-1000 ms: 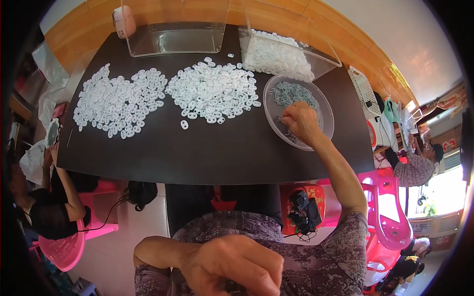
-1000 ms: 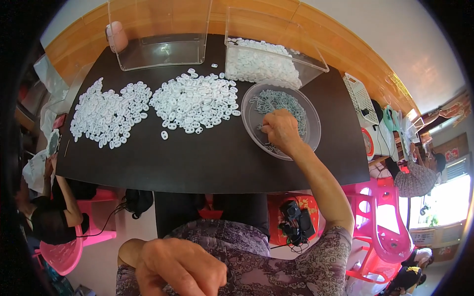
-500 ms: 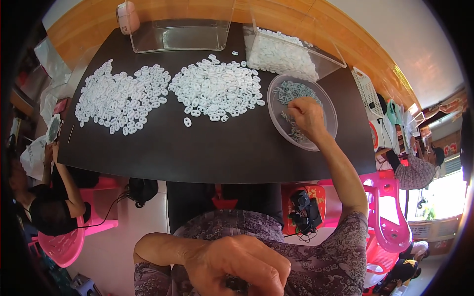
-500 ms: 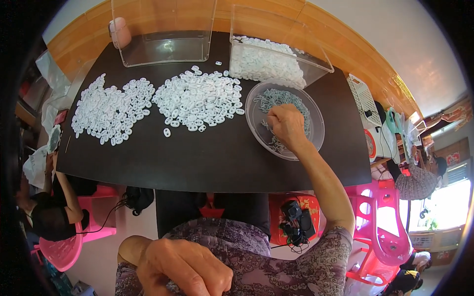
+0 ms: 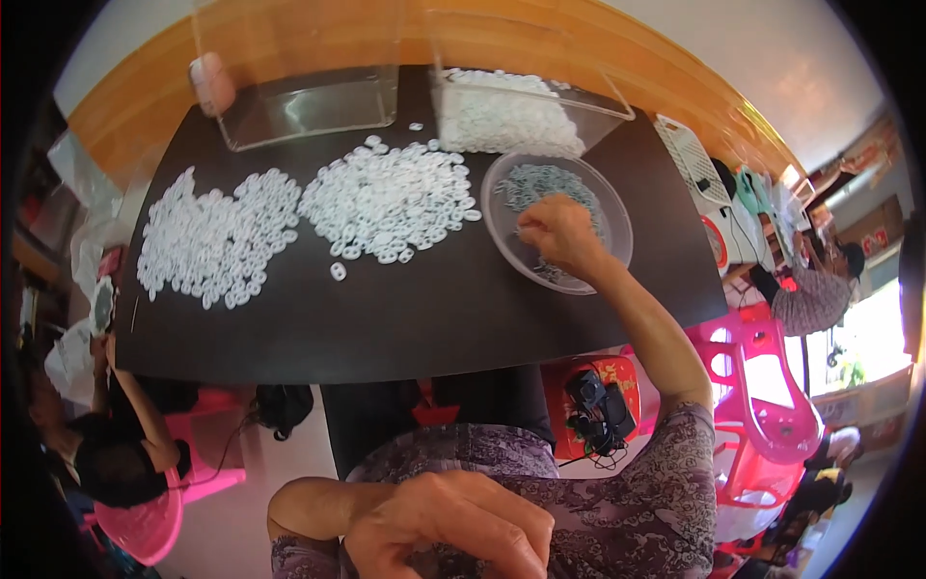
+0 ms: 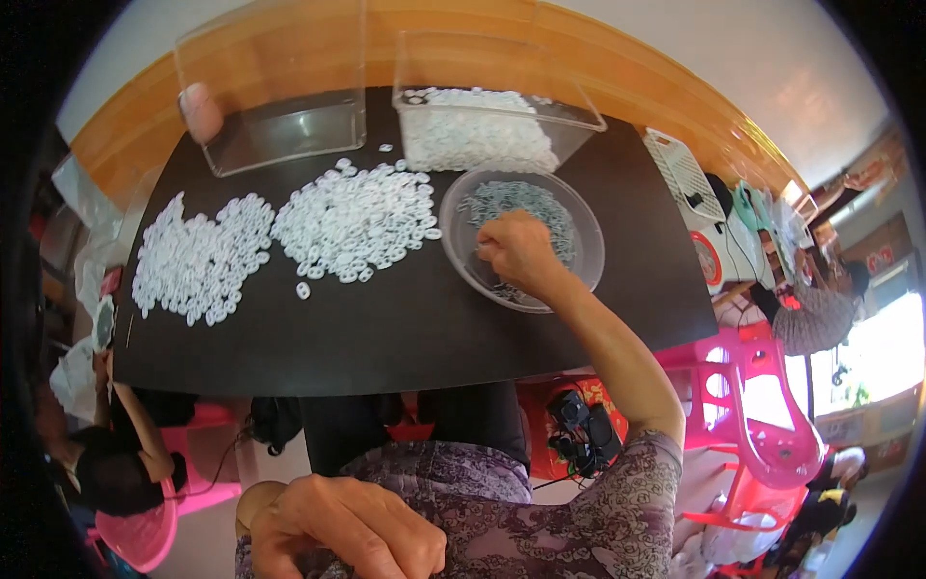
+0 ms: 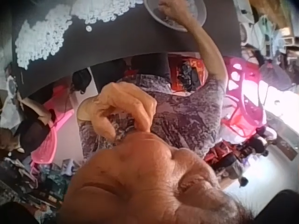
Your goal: Assembling small plastic components by inserting metal pins into them at a workshop table.
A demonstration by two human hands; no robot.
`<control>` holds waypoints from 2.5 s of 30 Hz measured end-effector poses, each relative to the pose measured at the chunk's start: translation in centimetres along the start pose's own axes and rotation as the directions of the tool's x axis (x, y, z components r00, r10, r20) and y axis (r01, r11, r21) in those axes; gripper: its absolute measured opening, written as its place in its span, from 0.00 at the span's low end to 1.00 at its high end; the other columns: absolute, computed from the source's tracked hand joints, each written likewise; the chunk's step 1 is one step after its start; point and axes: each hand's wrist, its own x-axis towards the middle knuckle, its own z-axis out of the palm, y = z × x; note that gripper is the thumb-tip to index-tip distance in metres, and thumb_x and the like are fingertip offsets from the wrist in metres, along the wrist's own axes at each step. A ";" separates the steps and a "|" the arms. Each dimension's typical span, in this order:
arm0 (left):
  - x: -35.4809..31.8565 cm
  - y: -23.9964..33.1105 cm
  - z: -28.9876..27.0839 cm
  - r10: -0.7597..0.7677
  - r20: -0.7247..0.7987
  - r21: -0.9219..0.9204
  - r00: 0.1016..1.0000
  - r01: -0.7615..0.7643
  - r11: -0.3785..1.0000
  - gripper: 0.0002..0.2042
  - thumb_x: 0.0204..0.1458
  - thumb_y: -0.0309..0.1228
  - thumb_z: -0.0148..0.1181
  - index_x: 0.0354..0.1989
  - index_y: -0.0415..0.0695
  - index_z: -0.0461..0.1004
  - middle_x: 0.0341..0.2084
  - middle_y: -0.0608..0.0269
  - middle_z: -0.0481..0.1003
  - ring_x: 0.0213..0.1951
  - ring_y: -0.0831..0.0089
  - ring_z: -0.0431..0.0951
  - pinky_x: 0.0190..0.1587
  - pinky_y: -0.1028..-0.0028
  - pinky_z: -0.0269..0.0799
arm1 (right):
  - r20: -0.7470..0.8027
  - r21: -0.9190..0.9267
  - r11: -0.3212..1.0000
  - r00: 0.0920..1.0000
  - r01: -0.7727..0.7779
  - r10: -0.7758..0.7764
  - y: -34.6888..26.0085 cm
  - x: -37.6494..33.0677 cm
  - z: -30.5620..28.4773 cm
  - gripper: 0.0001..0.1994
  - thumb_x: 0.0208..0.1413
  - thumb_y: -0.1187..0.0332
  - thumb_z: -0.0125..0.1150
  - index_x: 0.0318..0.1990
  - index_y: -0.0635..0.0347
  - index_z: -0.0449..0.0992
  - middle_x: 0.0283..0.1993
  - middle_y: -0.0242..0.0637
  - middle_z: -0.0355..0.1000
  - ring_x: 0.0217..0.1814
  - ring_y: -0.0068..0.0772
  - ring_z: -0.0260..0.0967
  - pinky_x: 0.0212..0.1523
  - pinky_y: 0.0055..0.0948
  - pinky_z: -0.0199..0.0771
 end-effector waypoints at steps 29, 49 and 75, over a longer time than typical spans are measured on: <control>-1.1 -4.2 -6.2 0.233 -0.533 0.795 0.813 0.387 0.466 0.02 0.44 0.24 0.63 0.26 0.39 0.76 0.23 0.62 0.76 0.24 0.73 0.74 0.27 0.76 0.68 | 0.104 -0.039 0.952 0.948 0.304 -0.299 -0.1 0.9 2.9 0.04 0.40 0.75 0.58 0.21 0.59 0.69 0.25 0.39 0.66 0.34 0.45 0.65 0.34 0.41 0.66; -3.3 -4.8 -19.9 0.581 -0.239 0.504 0.778 0.611 -0.610 0.07 0.41 0.28 0.63 0.20 0.43 0.69 0.15 0.59 0.69 0.21 0.61 0.73 0.23 0.63 0.67 | 0.011 -0.041 0.991 0.992 0.128 -0.127 0.1 1.4 0.1 0.02 0.42 0.73 0.58 0.22 0.59 0.72 0.24 0.44 0.69 0.34 0.49 0.67 0.34 0.43 0.67; -3.3 -4.9 -18.3 0.601 -0.409 0.501 0.687 0.719 -0.481 0.11 0.39 0.26 0.65 0.22 0.41 0.65 0.17 0.56 0.71 0.24 0.57 0.73 0.27 0.62 0.66 | 0.214 -0.134 0.989 0.976 0.058 -0.028 0.2 0.5 0.2 0.04 0.37 0.72 0.64 0.22 0.58 0.74 0.27 0.41 0.71 0.36 0.48 0.68 0.37 0.42 0.68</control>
